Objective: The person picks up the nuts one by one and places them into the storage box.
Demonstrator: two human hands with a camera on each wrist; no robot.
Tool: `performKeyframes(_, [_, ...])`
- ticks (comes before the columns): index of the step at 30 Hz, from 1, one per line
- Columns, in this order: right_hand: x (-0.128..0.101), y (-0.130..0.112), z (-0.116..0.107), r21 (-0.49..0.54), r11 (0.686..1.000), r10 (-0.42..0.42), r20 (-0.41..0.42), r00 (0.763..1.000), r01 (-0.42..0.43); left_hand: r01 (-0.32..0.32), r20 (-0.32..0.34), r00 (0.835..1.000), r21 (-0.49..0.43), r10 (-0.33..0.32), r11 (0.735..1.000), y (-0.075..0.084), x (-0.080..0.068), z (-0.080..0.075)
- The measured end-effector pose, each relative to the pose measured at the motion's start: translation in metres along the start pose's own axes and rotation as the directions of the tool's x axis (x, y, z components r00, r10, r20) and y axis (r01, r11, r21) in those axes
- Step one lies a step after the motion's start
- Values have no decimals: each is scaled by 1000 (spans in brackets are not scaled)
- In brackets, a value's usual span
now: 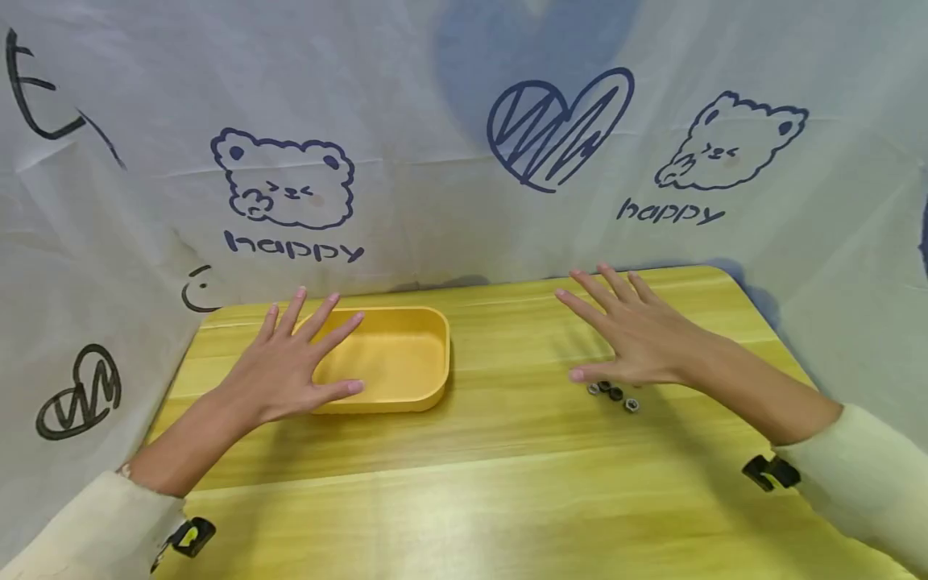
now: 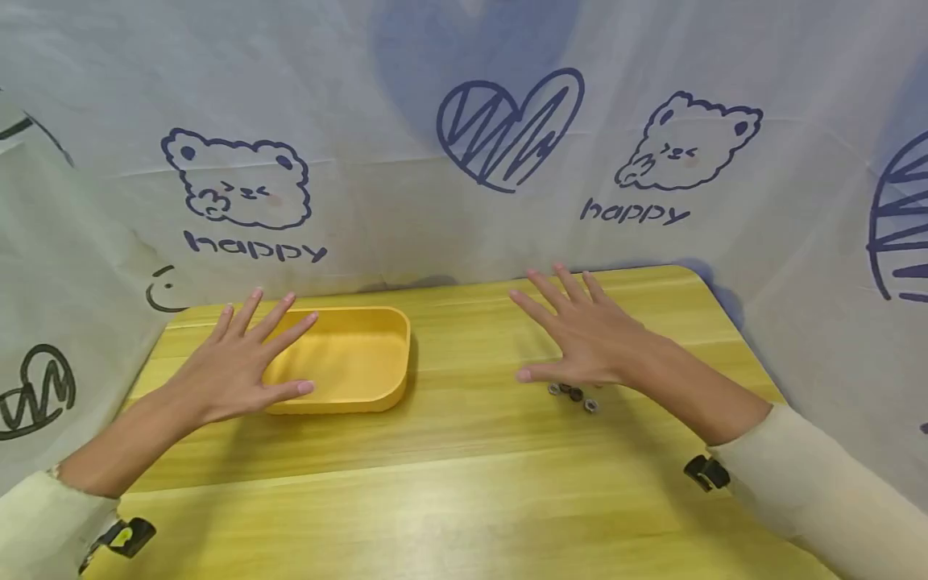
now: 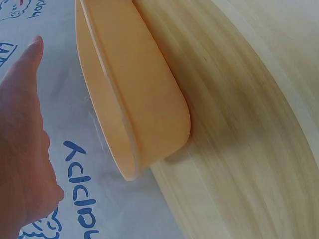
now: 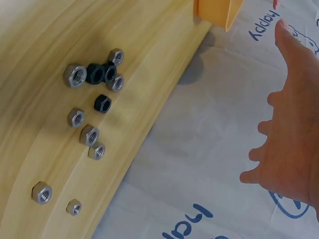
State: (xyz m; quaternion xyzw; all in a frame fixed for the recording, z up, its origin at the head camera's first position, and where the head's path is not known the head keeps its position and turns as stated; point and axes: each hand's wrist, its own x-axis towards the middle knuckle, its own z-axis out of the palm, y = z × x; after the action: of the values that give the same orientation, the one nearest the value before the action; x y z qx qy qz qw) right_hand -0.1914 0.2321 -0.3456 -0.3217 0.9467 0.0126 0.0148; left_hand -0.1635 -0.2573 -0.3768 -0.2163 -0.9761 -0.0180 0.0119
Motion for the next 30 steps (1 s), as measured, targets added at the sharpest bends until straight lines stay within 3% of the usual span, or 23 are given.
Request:
performKeyframes(11, [16, -10, -3, -5, 1000, -12, -38, 999, 11, 27, 2, 1000, 12, -27, 1000, -8, -3, 0])
performKeyframes(30, [39, -35, -6, 9, 1000, -9, -33, 999, 9, 27, -16, 1000, 12, -26, 1000, -12, -6, 4])
